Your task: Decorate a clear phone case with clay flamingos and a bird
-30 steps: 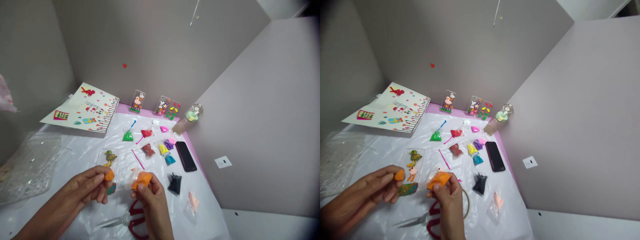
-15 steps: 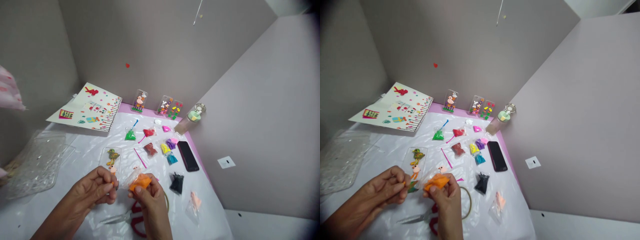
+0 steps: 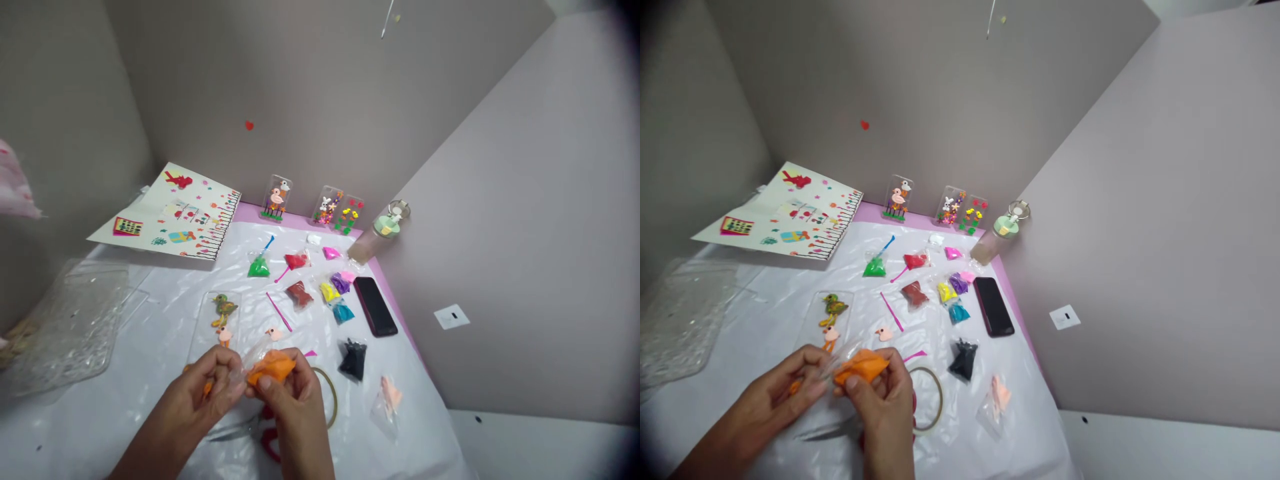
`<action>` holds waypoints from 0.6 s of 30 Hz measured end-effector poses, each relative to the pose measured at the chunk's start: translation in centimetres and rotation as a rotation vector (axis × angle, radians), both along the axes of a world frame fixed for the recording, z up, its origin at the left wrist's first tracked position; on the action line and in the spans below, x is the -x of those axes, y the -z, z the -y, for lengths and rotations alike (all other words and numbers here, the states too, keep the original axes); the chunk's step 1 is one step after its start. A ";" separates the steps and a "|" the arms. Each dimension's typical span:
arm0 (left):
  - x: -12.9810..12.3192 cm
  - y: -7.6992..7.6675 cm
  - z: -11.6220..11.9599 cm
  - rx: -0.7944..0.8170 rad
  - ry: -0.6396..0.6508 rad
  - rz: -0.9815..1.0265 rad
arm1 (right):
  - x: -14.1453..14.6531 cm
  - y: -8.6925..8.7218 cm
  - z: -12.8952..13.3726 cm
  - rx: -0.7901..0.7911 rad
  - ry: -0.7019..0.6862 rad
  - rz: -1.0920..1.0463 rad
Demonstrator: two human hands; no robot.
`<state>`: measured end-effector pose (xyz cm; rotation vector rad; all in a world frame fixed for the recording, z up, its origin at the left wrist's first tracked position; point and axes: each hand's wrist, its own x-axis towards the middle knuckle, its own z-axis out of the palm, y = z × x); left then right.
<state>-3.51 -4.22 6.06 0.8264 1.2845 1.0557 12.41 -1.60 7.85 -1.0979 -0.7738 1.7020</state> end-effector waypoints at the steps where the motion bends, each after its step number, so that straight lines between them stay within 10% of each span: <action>1: 0.0 -0.1 0.1 -0.017 -0.009 -0.054 | 0.0 0.0 0.1 -0.003 -0.005 0.006; 11: 1.1 -0.3 0.1 -0.017 0.016 -0.203 | -1.4 1.3 0.5 -0.072 -0.145 0.043; 18: 1.1 -0.3 0.1 -0.061 0.026 -0.285 | -1.3 -1.1 -0.2 -0.331 -0.111 0.310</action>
